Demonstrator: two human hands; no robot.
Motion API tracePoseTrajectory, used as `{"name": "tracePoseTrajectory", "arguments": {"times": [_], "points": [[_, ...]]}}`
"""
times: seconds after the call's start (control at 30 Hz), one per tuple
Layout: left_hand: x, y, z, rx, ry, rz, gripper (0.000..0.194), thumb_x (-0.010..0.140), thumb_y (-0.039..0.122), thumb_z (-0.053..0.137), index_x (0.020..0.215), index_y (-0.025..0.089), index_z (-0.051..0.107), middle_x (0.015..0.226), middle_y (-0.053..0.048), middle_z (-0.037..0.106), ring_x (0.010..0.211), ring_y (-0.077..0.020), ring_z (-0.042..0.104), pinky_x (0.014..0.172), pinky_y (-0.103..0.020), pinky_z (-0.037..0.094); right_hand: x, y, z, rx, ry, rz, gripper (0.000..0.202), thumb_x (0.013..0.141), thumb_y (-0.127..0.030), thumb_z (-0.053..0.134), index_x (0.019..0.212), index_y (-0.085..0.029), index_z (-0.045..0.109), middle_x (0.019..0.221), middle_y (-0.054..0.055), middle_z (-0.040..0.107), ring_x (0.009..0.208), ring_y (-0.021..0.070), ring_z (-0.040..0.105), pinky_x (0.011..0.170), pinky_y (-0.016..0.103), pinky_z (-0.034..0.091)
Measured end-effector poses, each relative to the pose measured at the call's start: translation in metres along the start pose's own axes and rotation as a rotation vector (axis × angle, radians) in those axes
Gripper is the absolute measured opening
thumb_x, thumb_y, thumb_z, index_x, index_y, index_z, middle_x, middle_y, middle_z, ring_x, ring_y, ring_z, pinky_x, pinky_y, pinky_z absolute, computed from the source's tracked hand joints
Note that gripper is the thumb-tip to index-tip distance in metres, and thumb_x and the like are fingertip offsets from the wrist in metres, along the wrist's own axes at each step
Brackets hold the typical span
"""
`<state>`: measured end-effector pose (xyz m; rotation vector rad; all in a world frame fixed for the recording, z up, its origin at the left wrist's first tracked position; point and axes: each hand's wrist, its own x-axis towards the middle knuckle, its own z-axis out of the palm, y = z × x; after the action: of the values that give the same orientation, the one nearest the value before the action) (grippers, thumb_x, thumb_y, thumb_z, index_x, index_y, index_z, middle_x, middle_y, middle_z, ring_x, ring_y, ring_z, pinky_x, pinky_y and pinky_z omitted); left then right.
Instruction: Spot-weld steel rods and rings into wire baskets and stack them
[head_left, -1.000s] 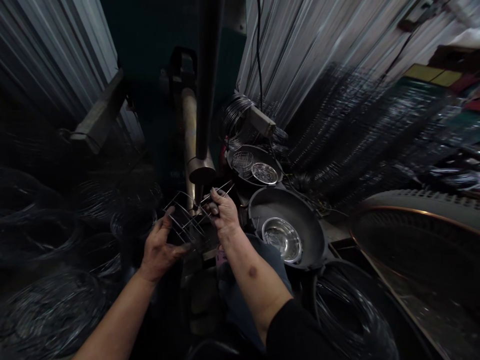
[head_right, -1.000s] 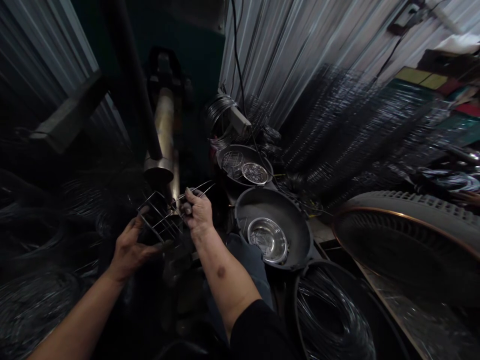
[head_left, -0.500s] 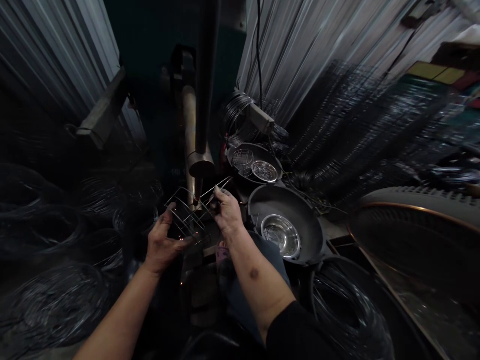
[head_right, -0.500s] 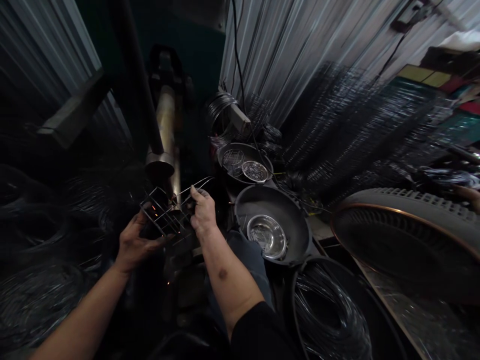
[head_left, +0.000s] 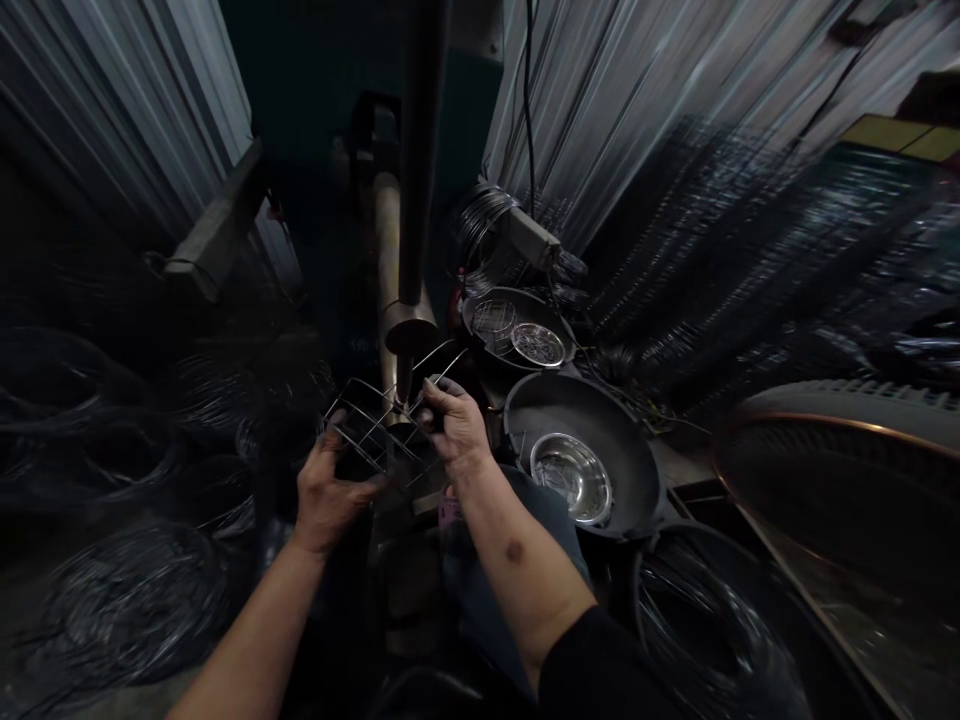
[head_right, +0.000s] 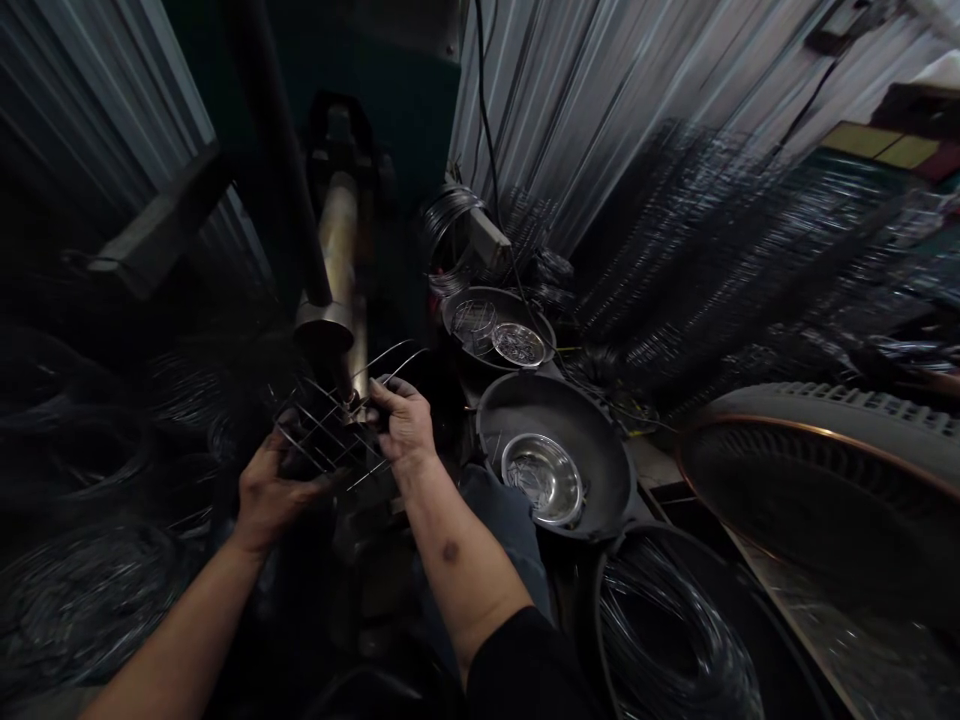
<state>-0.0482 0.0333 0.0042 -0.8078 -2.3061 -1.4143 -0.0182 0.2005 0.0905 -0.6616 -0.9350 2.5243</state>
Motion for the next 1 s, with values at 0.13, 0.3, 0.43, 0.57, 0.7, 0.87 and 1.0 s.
{"name": "tracePoseTrajectory", "arguments": {"times": [0.13,0.3,0.43,0.57,0.7,0.87,1.0], "points": [[0.002,-0.001,0.002,-0.038,-0.018,-0.045,0.089,0.060,0.047,0.080,0.137,0.019,0.044,0.126,-0.013,0.058,0.107,-0.0287,0.062,0.092,-0.043,0.052,0.004,0.000,0.002,-0.031,-0.031,-0.007,0.021,0.059,-0.013,0.076,0.065,-0.015,0.056,0.048,-0.005,0.056,0.033,0.0036,0.041,0.033,0.013,0.030],[0.005,-0.006,0.004,-0.048,-0.014,-0.044,0.092,0.060,0.046,0.081,0.138,0.017,0.042,0.130,-0.014,0.056,0.115,-0.0296,0.057,0.100,-0.044,0.047,0.011,0.001,0.004,-0.038,-0.037,-0.022,0.019,0.061,-0.012,0.075,0.066,-0.015,0.057,0.046,-0.006,0.055,0.032,0.0033,0.040,0.032,0.013,0.029],[0.008,-0.004,0.004,-0.029,-0.019,-0.054,0.092,0.060,0.049,0.080,0.138,0.016,0.043,0.125,-0.015,0.058,0.111,-0.0293,0.059,0.097,-0.044,0.049,0.015,0.002,0.004,-0.030,-0.023,-0.007,0.018,0.062,-0.011,0.075,0.068,-0.014,0.057,0.047,-0.005,0.056,0.032,0.0027,0.038,0.032,0.013,0.028],[0.010,-0.002,0.005,-0.014,-0.021,-0.045,0.092,0.059,0.051,0.079,0.136,0.015,0.045,0.122,-0.015,0.060,0.110,-0.0291,0.060,0.097,-0.043,0.048,0.018,0.003,0.003,-0.035,0.002,0.007,0.022,0.061,-0.013,0.077,0.068,-0.014,0.056,0.047,-0.006,0.055,0.032,0.0025,0.039,0.033,0.013,0.030],[0.010,-0.002,0.005,-0.008,-0.021,-0.073,0.089,0.058,0.054,0.079,0.133,0.015,0.048,0.117,-0.013,0.062,0.105,-0.0289,0.062,0.094,-0.044,0.050,0.020,0.003,0.003,-0.025,-0.005,0.017,0.019,0.062,-0.011,0.075,0.068,-0.014,0.057,0.047,-0.006,0.055,0.031,0.0018,0.038,0.032,0.012,0.029],[0.010,-0.001,0.006,-0.022,-0.028,-0.081,0.088,0.059,0.054,0.078,0.131,0.014,0.049,0.116,-0.014,0.062,0.102,-0.0292,0.063,0.090,-0.044,0.052,0.021,0.003,0.004,-0.027,-0.014,0.009,0.020,0.063,-0.012,0.076,0.066,-0.014,0.056,0.047,-0.006,0.056,0.031,0.0018,0.038,0.032,0.012,0.029],[0.011,0.001,0.004,0.000,-0.035,-0.086,0.087,0.058,0.054,0.078,0.131,0.016,0.049,0.116,-0.013,0.063,0.101,-0.0292,0.064,0.091,-0.045,0.052,0.020,0.003,0.005,-0.014,-0.013,0.011,0.021,0.060,-0.012,0.077,0.064,-0.014,0.056,0.046,-0.005,0.055,0.031,0.0015,0.037,0.032,0.012,0.030]]}}
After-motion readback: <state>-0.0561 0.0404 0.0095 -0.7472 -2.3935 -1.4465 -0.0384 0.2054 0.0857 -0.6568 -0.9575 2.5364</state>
